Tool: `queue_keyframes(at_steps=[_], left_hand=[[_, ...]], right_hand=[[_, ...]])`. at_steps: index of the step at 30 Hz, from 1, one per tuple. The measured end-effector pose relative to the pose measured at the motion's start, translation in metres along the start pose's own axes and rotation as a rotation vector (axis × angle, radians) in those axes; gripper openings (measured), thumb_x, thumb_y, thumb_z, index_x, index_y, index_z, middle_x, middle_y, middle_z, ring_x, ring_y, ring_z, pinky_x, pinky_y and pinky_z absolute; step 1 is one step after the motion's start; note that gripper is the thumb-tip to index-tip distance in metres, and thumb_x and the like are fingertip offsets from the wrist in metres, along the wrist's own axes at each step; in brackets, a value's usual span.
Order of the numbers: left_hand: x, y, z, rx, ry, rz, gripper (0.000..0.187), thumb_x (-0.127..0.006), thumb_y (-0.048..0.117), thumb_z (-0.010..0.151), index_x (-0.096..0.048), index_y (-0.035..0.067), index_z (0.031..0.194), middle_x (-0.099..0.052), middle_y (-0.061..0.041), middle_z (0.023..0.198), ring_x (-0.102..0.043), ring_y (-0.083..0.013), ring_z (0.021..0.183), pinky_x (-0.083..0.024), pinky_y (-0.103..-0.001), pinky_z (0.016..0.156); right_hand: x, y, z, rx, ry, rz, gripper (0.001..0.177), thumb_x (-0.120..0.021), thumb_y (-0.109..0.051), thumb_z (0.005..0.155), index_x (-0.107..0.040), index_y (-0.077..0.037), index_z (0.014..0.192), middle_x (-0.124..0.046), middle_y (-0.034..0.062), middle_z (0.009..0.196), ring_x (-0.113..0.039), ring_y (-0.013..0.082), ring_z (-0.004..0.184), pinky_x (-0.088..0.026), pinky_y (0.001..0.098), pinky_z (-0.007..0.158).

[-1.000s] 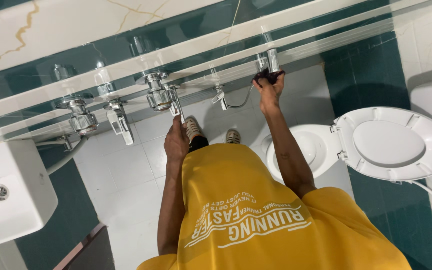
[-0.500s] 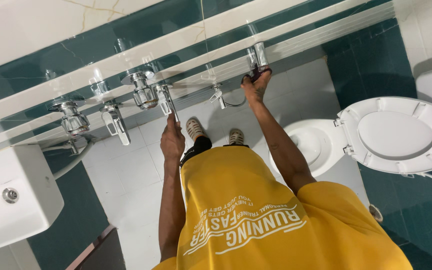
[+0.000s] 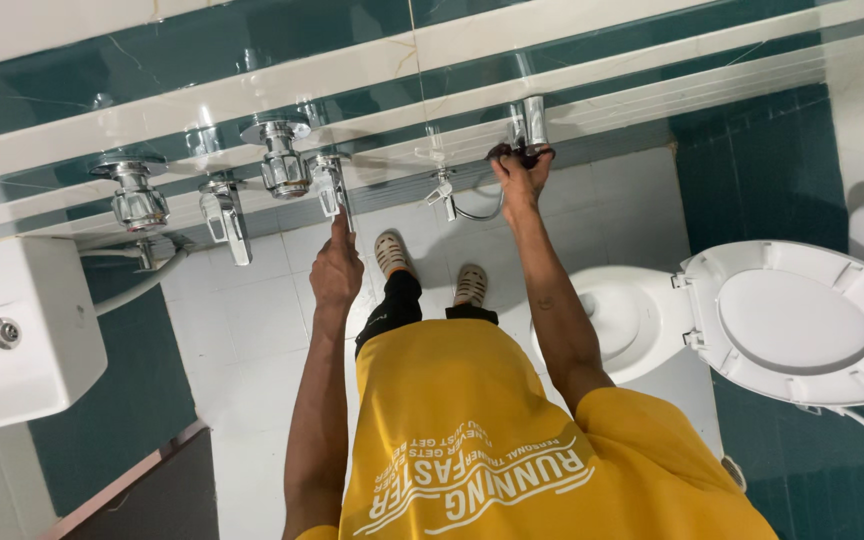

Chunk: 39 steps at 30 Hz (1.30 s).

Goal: The person picks up a scrunchie from near a toilet, carries it to a sink, and rinses it under running water while rubbing the fabric.

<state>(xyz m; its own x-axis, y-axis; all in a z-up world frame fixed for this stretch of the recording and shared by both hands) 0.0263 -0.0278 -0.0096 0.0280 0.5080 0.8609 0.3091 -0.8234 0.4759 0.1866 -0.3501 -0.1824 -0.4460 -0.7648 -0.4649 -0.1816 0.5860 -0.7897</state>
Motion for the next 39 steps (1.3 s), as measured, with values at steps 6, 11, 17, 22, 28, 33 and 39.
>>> queue_keyframes(at_steps=[6, 11, 17, 22, 28, 33, 39], left_hand=[[-0.007, 0.001, 0.0, -0.034, 0.047, 0.044, 0.052, -0.05, 0.017, 0.108, -0.032, 0.019, 0.157, -0.074, -0.021, 0.09, -0.073, -0.0415, 0.075, -0.057, -0.054, 0.061], [-0.01, 0.001, -0.002, 0.016, 0.029, 0.028, 0.054, -0.051, 0.016, 0.106, -0.032, 0.02, 0.157, -0.074, -0.023, 0.091, -0.071, -0.0465, 0.076, -0.055, -0.058, 0.063], [-0.011, -0.001, 0.0, 0.005, 0.053, 0.028, 0.056, -0.052, 0.015, 0.105, -0.032, 0.018, 0.156, -0.074, -0.024, 0.09, -0.071, -0.0475, 0.076, -0.055, -0.058, 0.063], [-0.009, 0.0, 0.005, 0.006, 0.032, -0.003, 0.054, -0.052, 0.015, 0.105, -0.032, 0.017, 0.156, -0.074, -0.024, 0.087, -0.072, -0.0465, 0.075, -0.055, -0.059, 0.063], [-0.01, -0.007, 0.006, 0.068, -0.049, -0.078, 0.048, -0.049, 0.016, 0.107, -0.035, 0.019, 0.153, -0.074, -0.023, 0.09, -0.071, -0.0473, 0.08, -0.055, -0.059, 0.066], [-0.008, -0.002, 0.003, 0.012, 0.013, -0.129, 0.05, -0.048, 0.013, 0.107, -0.033, 0.017, 0.155, -0.074, -0.026, 0.096, -0.07, -0.0497, 0.085, -0.055, -0.06, 0.071], [-0.011, -0.005, 0.004, 0.047, -0.001, -0.104, 0.047, -0.049, 0.014, 0.11, -0.034, 0.017, 0.155, -0.074, -0.027, 0.092, -0.071, -0.0485, 0.085, -0.055, -0.059, 0.072]], right_hand=[[0.011, 0.028, 0.01, -0.068, -0.071, -0.306, 0.058, -0.06, 0.007, 0.089, -0.035, -0.016, 0.136, -0.062, 0.0105, 0.112, -0.071, 0.0213, 0.091, -0.068, 0.0411, 0.08], [0.023, 0.038, 0.027, -0.076, -0.067, -0.439, 0.049, -0.068, 0.007, 0.087, -0.044, -0.006, 0.127, -0.067, 0.01, 0.097, -0.07, 0.0206, 0.071, -0.062, 0.0338, 0.057], [0.001, 0.003, 0.014, 0.006, 0.019, -0.239, 0.048, -0.069, 0.005, 0.085, -0.047, -0.007, 0.126, -0.068, 0.011, 0.094, -0.072, 0.0195, 0.067, -0.056, 0.0271, 0.049], [-0.005, 0.017, 0.017, -0.039, 0.039, -0.226, 0.042, -0.069, 0.002, 0.085, -0.048, -0.006, 0.121, -0.069, 0.0104, 0.093, -0.071, 0.0185, 0.064, -0.056, 0.0266, 0.046], [-0.001, 0.014, 0.025, 0.022, 0.035, -0.472, 0.024, -0.074, -0.003, 0.088, -0.06, -0.001, 0.107, -0.071, 0.0093, 0.086, -0.073, 0.0183, 0.06, -0.061, 0.0289, 0.046], [-0.006, -0.01, 0.021, 0.317, -0.013, -0.895, 0.03, -0.079, -0.016, 0.08, -0.066, -0.002, 0.103, -0.074, 0.0086, 0.081, -0.074, 0.0187, 0.065, -0.065, 0.0305, 0.049], [0.011, -0.012, 0.032, 0.267, 0.018, -1.235, 0.026, -0.08, -0.031, 0.078, -0.071, -0.007, 0.081, -0.074, 0.0086, 0.077, -0.072, 0.0279, 0.072, -0.056, 0.0469, 0.07]])
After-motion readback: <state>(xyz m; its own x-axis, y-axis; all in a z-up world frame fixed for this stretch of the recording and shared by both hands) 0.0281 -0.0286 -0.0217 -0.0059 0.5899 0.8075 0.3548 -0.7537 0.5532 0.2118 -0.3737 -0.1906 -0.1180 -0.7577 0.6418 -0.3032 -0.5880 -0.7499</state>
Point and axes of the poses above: each hand's wrist, its own z-axis towards the middle knuckle, its own x-axis out of the back of the hand, y = z × x, the point moved 3 cm from there along z, towards the middle knuckle
